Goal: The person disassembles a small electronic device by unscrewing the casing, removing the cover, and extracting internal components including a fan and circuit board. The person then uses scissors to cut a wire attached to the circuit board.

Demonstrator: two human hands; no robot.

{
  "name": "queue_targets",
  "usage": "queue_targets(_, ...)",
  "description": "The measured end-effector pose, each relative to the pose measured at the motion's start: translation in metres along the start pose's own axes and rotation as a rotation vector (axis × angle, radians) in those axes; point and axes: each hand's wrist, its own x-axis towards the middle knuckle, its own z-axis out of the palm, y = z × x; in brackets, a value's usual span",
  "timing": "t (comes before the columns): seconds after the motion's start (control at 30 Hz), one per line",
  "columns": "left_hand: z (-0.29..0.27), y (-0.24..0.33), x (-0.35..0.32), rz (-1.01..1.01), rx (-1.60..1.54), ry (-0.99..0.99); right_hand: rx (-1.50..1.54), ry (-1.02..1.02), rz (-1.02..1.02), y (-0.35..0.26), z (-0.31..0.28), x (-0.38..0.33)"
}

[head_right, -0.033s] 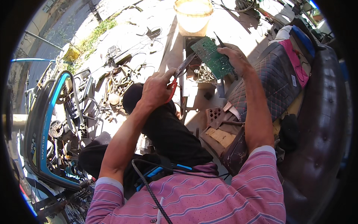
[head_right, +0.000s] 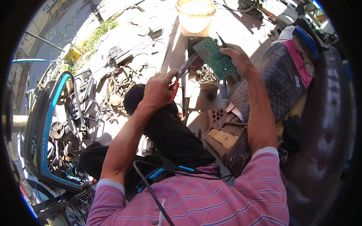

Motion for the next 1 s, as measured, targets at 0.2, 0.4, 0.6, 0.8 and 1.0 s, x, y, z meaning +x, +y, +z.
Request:
queue_targets(0.2,0.001,0.000,0.000,-0.001,0.013,-0.008,-0.025,-0.017,-0.006,0.000,-0.001,0.000)
queue_targets(0.4,-0.003,0.001,-0.001,0.020,0.016,-0.042,-0.093,-0.018,-0.003,0.001,-0.004,-0.002)
queue_targets(0.6,-0.003,-0.004,-0.004,0.042,-0.059,-0.085,-0.159,-0.085,-0.016,-0.001,-0.005,-0.002)
queue_targets(0.8,-0.007,-0.001,-0.003,-0.012,-0.077,-0.146,-0.174,-0.071,-0.058,0.004,-0.001,0.000)
queue_targets(1.0,-0.006,-0.002,-0.003,-0.029,-0.108,-0.183,-0.145,-0.075,-0.032,0.002,0.001,-0.001)
